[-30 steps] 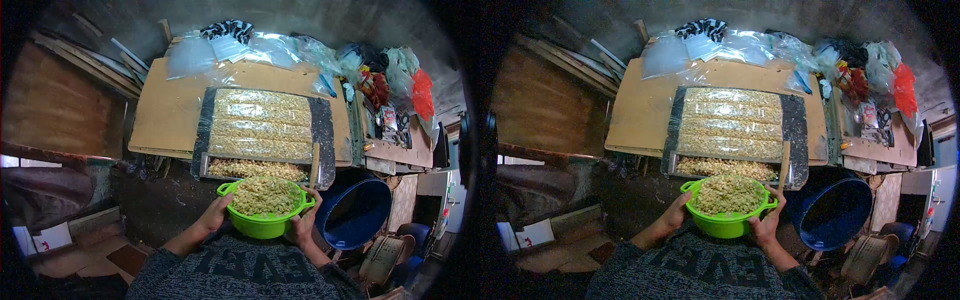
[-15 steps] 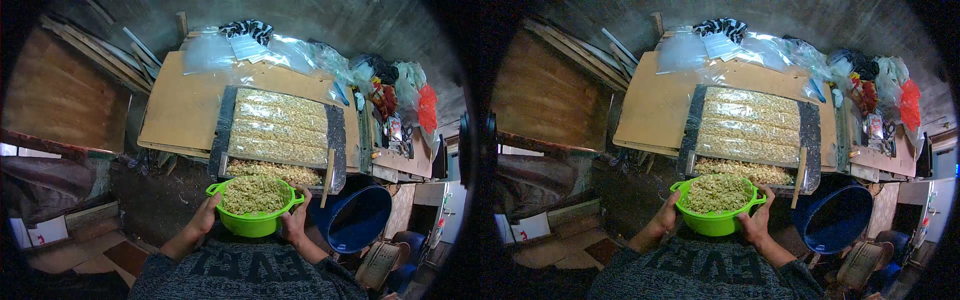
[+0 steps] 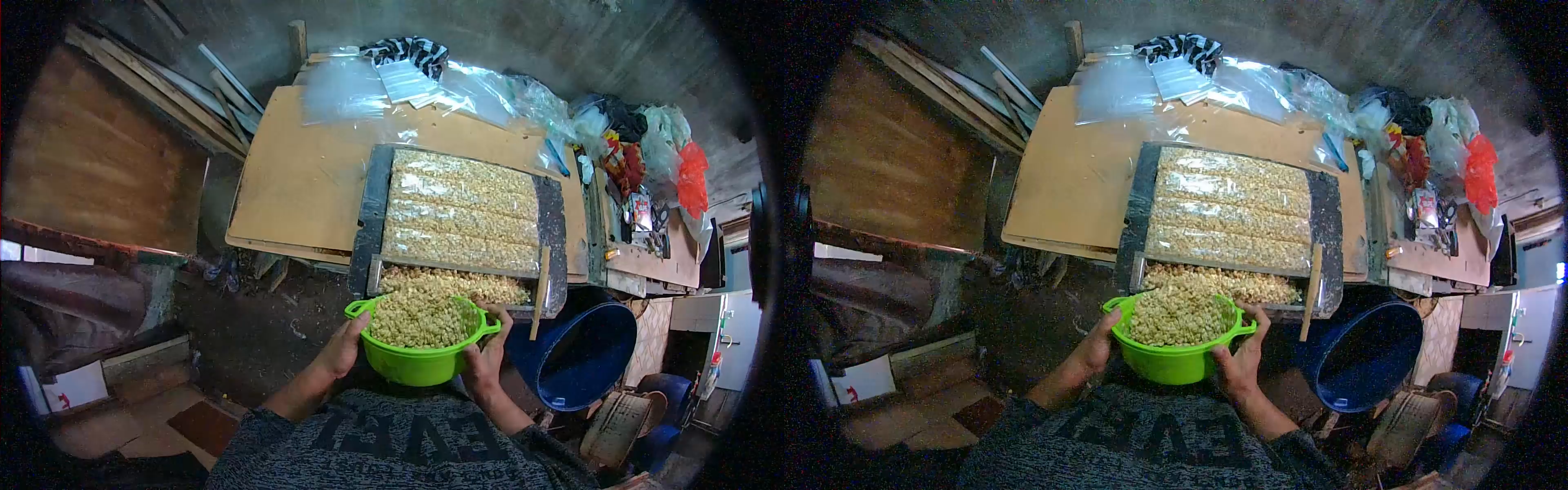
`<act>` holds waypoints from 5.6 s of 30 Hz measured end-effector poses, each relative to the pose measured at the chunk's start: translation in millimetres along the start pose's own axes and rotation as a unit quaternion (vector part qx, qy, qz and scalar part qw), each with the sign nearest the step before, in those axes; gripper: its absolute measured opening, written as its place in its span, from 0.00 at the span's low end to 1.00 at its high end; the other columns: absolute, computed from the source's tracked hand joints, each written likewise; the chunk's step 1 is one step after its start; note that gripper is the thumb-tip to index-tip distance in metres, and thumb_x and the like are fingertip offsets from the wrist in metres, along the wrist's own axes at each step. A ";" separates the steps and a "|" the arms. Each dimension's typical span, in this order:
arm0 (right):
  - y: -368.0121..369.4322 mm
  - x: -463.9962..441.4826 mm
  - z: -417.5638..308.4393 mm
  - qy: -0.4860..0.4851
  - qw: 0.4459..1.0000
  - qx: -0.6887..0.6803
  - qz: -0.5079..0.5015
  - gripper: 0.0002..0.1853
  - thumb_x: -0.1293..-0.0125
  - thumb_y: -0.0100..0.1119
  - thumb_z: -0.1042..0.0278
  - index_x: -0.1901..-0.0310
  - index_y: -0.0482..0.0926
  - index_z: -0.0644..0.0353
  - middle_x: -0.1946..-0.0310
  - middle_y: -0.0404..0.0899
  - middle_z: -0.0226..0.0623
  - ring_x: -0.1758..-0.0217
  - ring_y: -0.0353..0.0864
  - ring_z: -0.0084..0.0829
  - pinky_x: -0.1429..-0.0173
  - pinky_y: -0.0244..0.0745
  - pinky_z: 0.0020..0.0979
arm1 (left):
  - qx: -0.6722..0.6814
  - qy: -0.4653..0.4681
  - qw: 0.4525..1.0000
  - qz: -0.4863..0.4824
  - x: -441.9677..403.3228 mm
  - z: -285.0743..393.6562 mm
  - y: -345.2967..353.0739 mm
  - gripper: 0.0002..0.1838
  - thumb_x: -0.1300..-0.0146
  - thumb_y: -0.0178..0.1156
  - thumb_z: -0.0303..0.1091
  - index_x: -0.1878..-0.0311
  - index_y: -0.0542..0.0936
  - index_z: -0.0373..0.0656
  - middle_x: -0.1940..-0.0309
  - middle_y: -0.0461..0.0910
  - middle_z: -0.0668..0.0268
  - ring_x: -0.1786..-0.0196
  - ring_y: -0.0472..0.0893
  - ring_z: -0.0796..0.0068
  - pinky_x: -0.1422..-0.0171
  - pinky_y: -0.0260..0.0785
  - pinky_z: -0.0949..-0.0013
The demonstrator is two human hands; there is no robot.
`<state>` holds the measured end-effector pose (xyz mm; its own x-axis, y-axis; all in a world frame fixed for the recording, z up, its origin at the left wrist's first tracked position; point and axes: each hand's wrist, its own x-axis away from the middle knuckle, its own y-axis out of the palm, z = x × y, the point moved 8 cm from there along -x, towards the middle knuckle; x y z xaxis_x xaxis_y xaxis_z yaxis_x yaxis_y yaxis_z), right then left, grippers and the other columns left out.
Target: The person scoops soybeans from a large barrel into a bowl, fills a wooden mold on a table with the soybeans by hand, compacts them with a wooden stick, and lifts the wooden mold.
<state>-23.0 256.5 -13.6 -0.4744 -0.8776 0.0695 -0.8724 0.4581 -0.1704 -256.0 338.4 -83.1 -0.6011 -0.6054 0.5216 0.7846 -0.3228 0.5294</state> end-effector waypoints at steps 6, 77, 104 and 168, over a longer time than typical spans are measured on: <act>0.5 4.1 -13.8 0.004 1.000 -0.017 0.006 0.56 0.47 0.70 0.30 0.30 0.52 0.59 0.34 0.61 0.43 0.32 0.63 0.40 0.27 0.57 0.45 | -0.041 0.013 0.999 -0.011 15.7 21.0 8.4 0.38 0.26 0.44 0.61 0.29 0.67 0.36 0.36 0.75 0.61 0.34 0.72 0.69 0.26 0.58 0.63; 185.3 84.8 76.8 0.515 0.725 -0.234 -0.393 0.20 0.22 0.46 0.53 0.45 0.77 0.61 0.50 0.83 0.40 0.52 0.83 0.36 0.44 0.78 0.38 | -0.008 0.105 0.975 0.194 98.7 -76.3 -7.4 0.48 0.44 0.58 0.27 0.20 0.47 0.45 0.34 0.68 0.57 0.36 0.73 0.62 0.32 0.67 0.60; 133.5 -118.1 19.8 0.026 0.933 0.209 -0.291 0.16 0.25 0.50 0.57 0.58 0.78 0.64 0.67 0.81 0.46 0.64 0.79 0.45 0.56 0.73 0.44 | 0.096 0.092 0.980 0.145 68.4 -99.8 -46.4 0.54 0.48 0.60 0.30 0.19 0.43 0.47 0.32 0.68 0.56 0.35 0.74 0.59 0.30 0.67 0.56; 20.8 2.7 69.9 0.181 0.952 -0.051 -0.242 0.15 0.31 0.61 0.70 0.45 0.78 0.62 0.59 0.82 0.33 0.61 0.78 0.22 0.59 0.73 0.26 | 0.099 0.109 0.967 0.209 88.9 -116.4 -55.1 0.49 0.47 0.62 0.28 0.21 0.52 0.43 0.32 0.69 0.55 0.34 0.73 0.58 0.29 0.66 0.55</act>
<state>-34.2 253.7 -85.7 -0.0082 -0.8920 0.4521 -0.9972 0.0408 0.0623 -334.9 217.7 -143.7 -0.1758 -0.7986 0.5757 0.8947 0.1143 0.4318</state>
